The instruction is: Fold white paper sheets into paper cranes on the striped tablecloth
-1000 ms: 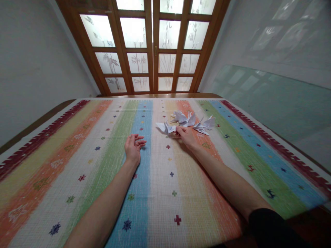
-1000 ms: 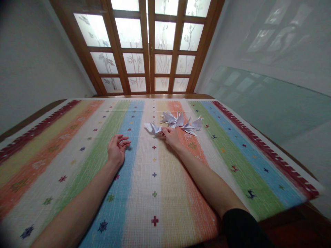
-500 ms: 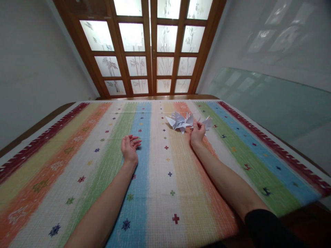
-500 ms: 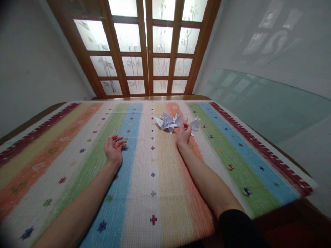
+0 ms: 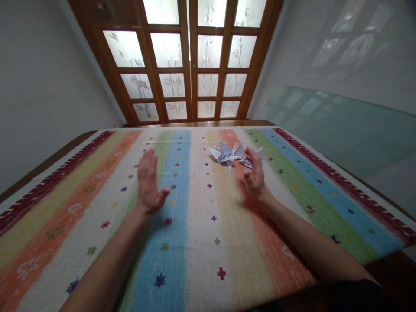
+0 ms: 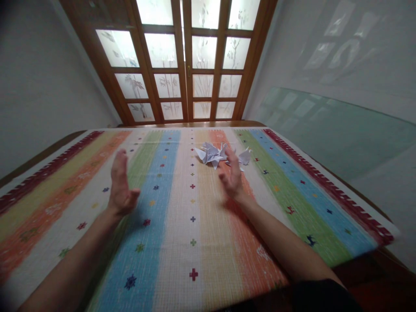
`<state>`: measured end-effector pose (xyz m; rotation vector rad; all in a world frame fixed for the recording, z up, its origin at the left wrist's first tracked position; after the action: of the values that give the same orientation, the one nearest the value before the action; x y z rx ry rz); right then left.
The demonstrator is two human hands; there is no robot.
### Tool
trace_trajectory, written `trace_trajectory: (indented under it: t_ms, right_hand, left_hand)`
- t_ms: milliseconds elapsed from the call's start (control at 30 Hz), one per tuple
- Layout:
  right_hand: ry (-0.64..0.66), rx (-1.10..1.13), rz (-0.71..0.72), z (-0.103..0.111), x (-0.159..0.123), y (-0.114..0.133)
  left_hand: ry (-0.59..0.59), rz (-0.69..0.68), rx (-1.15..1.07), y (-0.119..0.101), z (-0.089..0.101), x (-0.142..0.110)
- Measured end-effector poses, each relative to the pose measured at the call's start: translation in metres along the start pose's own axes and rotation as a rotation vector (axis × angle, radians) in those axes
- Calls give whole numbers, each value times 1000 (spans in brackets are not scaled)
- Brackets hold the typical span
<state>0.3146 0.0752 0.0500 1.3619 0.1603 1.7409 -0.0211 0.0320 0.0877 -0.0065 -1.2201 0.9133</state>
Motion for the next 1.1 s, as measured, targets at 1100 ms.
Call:
trace_trajectory:
  t_ms: [1100]
  right_hand:
    - [830, 47, 96, -49, -60, 31]
  left_hand:
    - [591, -73, 153, 8, -41, -66]
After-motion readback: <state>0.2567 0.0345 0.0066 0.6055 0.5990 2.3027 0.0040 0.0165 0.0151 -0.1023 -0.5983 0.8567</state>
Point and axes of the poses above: each hand's wrist, its own x-axis towards the middle knuckle, its own z-axis out of the back of the hand, y = z × x, the point moved 5 cm from there along x, towards the middle knuckle
